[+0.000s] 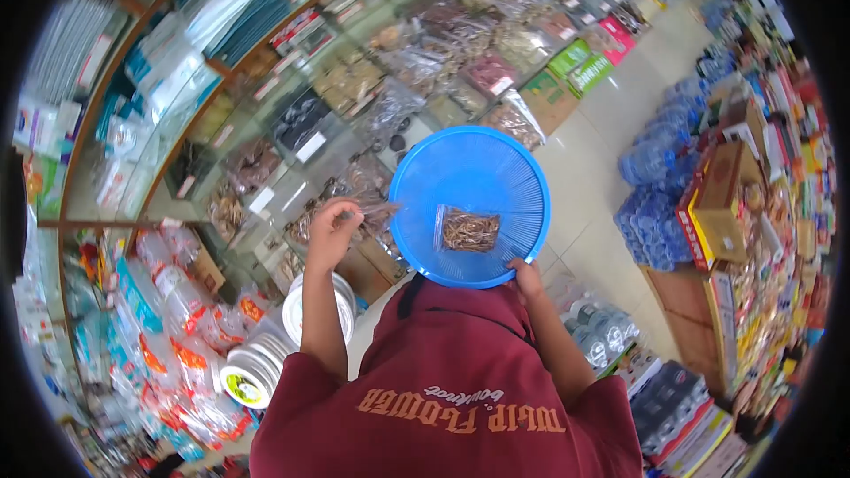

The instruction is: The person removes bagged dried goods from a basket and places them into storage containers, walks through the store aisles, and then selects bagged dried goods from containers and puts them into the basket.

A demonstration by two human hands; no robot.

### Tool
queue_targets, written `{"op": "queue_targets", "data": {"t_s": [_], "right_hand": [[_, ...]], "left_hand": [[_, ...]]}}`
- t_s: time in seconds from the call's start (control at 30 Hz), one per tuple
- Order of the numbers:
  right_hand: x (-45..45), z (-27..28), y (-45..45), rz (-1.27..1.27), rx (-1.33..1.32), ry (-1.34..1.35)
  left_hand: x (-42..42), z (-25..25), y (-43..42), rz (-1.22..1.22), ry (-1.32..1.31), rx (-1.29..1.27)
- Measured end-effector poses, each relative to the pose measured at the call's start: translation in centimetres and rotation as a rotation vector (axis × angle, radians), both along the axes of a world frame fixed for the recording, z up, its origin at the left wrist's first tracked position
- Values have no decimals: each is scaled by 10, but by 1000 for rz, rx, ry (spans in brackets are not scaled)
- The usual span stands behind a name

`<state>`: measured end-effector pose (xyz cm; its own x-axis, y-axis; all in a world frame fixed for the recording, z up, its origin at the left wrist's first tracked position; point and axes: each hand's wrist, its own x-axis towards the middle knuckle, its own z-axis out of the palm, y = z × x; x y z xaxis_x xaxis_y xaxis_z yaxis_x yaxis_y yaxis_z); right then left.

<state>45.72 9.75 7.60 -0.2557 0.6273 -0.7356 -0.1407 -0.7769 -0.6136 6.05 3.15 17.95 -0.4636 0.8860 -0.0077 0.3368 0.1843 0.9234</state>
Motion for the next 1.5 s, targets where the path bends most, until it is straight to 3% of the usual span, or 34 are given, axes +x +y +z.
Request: {"op": "queue_targets", "data": {"t_s": [0.1,0.23,0.4,0.5,0.63,0.7,0.93,0.97,1.0,1.07,1.27,1.33,1.4,1.5], "right_hand": [[-1,15,-9,-121,35,-67],[23,-5,-20,-210,-2,-27],[54,-21,-13,-227,105,-73],[69,-22,1,-234,161,-70],[86,-10,21,-124,109,-136],[88,-18,27,-115,31,-95],[41,3,52,18,-51,-130],[42,-4,55,73,-55,-57],[42,-8,60,120,-58,9],[20,3,62,122,-54,27],[-25,11,59,236,-11,-80],[-22,-5,59,346,-9,-45],[-17,-14,54,373,-21,-65],[-47,14,32,294,-23,-102]], "left_hand": [[33,37,34,-246,-344,13],[82,47,82,-520,-526,50],[139,19,148,-470,-774,-236],[165,-13,174,-332,114,-120],[173,-30,162,-316,177,-117],[166,-34,144,-248,-80,-124],[98,-93,25,191,-137,-204],[84,-139,3,266,-199,-104],[76,-139,-10,303,-208,-100],[50,-134,-38,601,-771,-273],[-22,-173,-95,847,-913,-220],[-50,-207,-106,914,-1010,-178],[-75,-258,-118,1138,-1268,70],[-99,-304,-120,1177,-1281,72]]}}
